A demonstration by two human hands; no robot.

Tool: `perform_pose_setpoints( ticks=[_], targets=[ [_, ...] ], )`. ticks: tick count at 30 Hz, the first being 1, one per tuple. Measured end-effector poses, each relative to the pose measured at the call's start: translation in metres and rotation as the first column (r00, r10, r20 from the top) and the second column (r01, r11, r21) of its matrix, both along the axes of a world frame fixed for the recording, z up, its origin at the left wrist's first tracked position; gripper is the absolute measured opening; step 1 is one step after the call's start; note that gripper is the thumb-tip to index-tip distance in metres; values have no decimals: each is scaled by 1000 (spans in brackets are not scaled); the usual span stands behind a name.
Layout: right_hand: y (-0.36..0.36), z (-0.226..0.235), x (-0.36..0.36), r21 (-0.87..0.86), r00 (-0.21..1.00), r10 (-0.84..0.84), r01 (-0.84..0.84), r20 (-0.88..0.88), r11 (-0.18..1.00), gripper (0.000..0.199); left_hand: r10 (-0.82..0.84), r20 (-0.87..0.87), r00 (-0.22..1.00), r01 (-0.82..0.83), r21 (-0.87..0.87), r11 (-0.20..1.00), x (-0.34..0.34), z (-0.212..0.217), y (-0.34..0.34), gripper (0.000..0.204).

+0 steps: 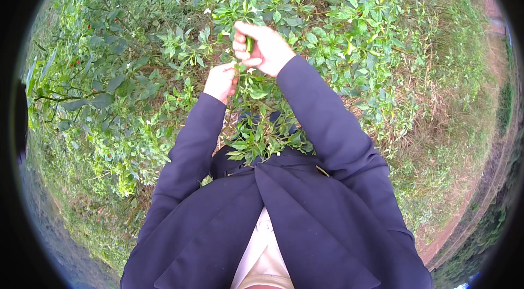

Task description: The person picks green and red chilies from plants by hand and places them into a small white bowl. The person moves among the plants, selecting chilies and depositing them into the bowl throughout the clip.

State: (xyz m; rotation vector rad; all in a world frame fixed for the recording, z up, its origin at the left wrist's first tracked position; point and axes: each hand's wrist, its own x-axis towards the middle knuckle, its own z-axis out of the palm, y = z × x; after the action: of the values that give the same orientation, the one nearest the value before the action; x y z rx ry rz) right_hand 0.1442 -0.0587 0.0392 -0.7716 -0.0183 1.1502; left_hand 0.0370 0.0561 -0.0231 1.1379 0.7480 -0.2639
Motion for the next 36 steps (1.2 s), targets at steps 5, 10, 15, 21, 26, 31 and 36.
perform_pose_setpoints(
  ticks=[5,10,15,21,26,31,36],
  targets=[
    [14,-77,-24,-807,867,180,331,465,490,22,47,-33,998,-48,-43,998,-14,-17,-2,14],
    [17,-88,-25,-520,758,-168,573,630,634,14,161,91,983,-166,54,985,-1,-6,4,20],
    [17,-62,-26,-535,819,-222,525,529,661,14,308,163,937,-304,-50,951,14,11,18,19],
    [12,-50,-20,-570,680,-85,670,728,476,28,250,389,887,-368,267,891,37,20,22,24],
    [11,-45,-14,-518,552,68,723,831,458,32,120,320,940,-307,638,707,70,29,31,32],
    [10,-36,-13,-473,531,66,683,845,556,32,34,308,951,-250,698,671,85,36,32,28],
    [5,-27,-4,-495,748,-96,524,657,693,34,77,299,951,-269,677,685,82,34,32,26]
  ],
)
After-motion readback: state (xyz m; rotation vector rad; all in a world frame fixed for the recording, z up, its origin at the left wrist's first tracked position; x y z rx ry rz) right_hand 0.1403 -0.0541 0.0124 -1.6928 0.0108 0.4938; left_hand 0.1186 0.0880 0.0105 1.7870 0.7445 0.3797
